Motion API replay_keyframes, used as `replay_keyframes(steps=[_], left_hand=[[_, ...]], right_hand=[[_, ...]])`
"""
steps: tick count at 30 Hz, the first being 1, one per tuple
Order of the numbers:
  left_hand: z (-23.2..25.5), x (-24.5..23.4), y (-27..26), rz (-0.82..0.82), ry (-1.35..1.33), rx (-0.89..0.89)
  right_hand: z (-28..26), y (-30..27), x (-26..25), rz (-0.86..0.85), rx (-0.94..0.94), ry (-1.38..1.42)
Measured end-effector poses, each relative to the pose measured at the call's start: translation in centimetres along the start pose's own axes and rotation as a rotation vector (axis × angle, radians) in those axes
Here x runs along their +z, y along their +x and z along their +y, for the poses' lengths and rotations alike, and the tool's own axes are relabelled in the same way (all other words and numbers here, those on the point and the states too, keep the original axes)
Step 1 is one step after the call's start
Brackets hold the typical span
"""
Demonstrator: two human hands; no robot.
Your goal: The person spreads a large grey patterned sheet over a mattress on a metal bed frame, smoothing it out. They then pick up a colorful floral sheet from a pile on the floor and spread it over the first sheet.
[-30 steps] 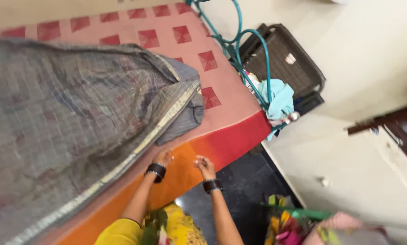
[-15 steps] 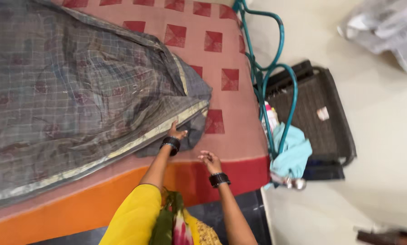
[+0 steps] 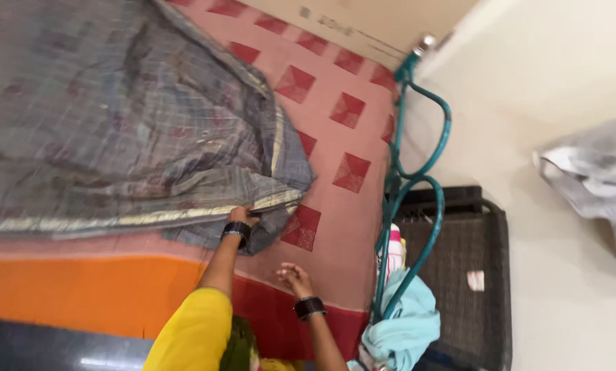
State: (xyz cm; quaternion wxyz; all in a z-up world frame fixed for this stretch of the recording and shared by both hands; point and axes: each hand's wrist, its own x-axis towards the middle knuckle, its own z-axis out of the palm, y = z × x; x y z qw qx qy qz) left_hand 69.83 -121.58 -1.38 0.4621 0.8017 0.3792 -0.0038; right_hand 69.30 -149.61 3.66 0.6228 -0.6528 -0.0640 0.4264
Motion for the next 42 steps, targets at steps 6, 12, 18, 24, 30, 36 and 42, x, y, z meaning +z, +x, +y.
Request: replay_keyframes(steps=[6,12,18,24,30,36,42], left_hand=[[2.4,-1.0,-10.6,0.438,-0.134,0.033],[3.9,-4.8,-21.2,0.662,-0.256,0.190],[3.1,-8.6,-27.3,0.725,-0.201,0.271],[2.4,-8.4,-28.9,0.511,0.049,-0.071],[1.5,-4.8,-25.0,0.431,0.348,0.120],[-2.3,1.6,-19.1,-0.266,0.622,-0.049],[-1.7,6.6,-15.1,-0.397,0.615,0.021]], right_hand=[[-3.2,3.5,-3.2,-0.105,0.137,0.045],[-4.7,8.6,2.0,-0.014,0.390,0.460],[-2.6,16.6,7.0,-0.043,0.418,0.557],[-9.8,20.4,4.3,-0.042,0.293,0.867],[-13.8,10.1,-8.0,0.328,-0.756,0.294],[-8.4,-1.5,-14.3,0.872,0.035,-0.699],[-2.9,-3.1,-13.3,1.181,-0.308,-0.435]])
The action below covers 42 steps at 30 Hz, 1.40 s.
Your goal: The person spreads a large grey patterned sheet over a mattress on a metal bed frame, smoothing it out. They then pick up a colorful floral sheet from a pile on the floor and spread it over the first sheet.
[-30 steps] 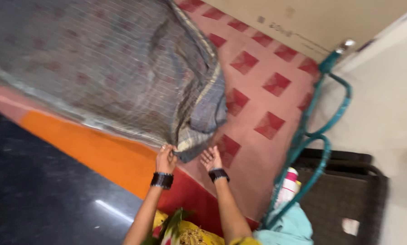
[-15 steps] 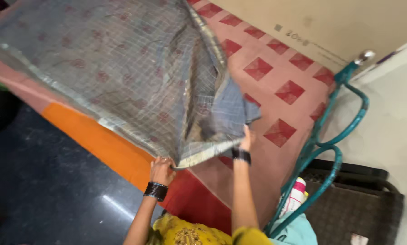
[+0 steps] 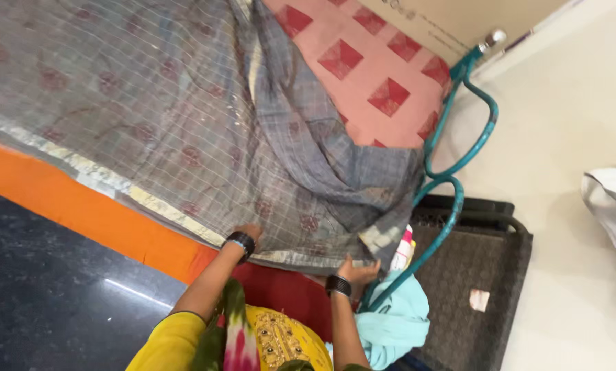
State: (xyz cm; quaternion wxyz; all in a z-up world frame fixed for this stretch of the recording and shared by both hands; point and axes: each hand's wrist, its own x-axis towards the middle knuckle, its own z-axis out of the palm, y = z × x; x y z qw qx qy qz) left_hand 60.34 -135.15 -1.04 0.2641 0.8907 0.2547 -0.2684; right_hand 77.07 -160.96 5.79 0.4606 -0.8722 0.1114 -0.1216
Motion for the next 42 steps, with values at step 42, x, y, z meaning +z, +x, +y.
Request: replay_keyframes(steps=[42], left_hand=[[1.6,8.0,-5.6,-0.373,0.139,-0.073]], right_hand=[[11.5,-0.1,-1.4,-1.382,-0.541,-1.321]])
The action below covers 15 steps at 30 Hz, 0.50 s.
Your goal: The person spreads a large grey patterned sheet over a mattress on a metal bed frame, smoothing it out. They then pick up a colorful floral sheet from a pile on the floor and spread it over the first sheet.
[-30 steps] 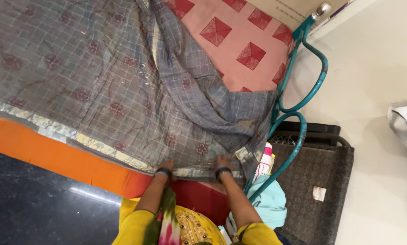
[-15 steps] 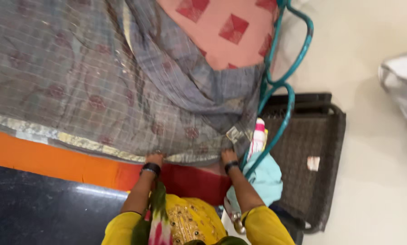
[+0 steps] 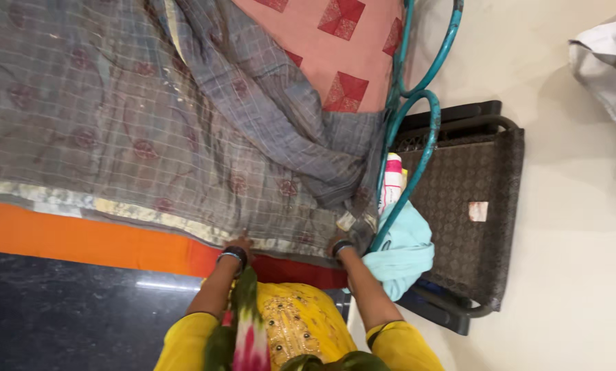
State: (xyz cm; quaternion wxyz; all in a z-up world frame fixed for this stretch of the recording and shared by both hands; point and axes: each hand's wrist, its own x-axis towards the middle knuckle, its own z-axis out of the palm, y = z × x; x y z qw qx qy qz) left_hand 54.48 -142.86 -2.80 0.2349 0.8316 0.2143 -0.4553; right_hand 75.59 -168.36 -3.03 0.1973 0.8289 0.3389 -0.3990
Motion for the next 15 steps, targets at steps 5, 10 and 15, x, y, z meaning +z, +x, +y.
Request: replay_keyframes(steps=[5,10,15], left_hand=[[-1.1,-1.2,0.7,0.263,-0.313,0.146],[-2.2,-5.5,2.0,0.543,-0.634,0.117],[-2.7,-11.5,3.4,0.565,-0.845,0.090]], right_hand=[[-0.9,1.3,-6.3,0.365,0.337,0.921],[-1.4,5.0,-11.2,0.657,0.544,1.847],[2.6,9.7,-20.8,0.300,0.201,2.433]])
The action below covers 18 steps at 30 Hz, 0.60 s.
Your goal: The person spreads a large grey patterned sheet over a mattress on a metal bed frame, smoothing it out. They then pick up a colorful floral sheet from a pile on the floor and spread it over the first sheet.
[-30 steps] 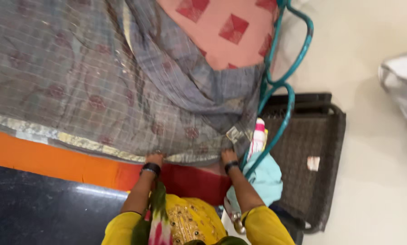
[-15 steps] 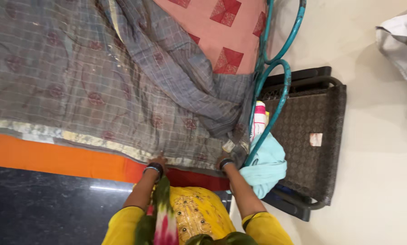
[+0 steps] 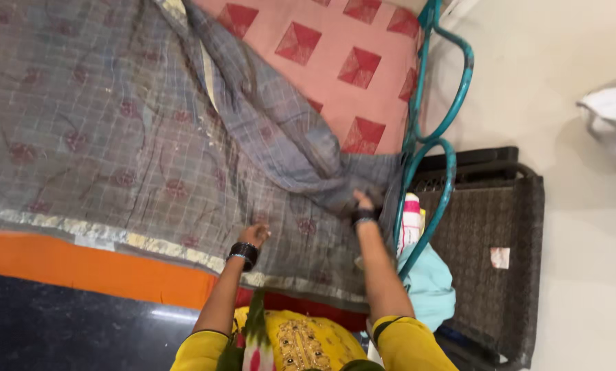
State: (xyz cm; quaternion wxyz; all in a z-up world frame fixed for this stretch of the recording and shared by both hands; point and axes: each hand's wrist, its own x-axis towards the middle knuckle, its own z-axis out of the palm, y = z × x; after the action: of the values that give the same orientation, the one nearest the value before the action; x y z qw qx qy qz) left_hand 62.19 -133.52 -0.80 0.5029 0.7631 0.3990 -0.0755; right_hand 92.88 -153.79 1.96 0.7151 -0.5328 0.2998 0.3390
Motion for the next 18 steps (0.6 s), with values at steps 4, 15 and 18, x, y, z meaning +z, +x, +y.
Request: replay_keyframes(steps=[4,15,18], left_hand=[[2.7,-1.0,4.4,-0.023,-0.088,0.139],[19.3,1.6,13.9,-0.272,-0.732,-0.029],[24.0,4.1,16.1,-0.374,-1.103,-0.277]], right_hand=[[-12.6,0.8,5.5,-0.275,-0.227,0.216],[-25.6,-4.3,5.4,-0.463,-0.523,0.316],[-18.1,-5.2,3.3,-0.280,-0.406,-0.061]])
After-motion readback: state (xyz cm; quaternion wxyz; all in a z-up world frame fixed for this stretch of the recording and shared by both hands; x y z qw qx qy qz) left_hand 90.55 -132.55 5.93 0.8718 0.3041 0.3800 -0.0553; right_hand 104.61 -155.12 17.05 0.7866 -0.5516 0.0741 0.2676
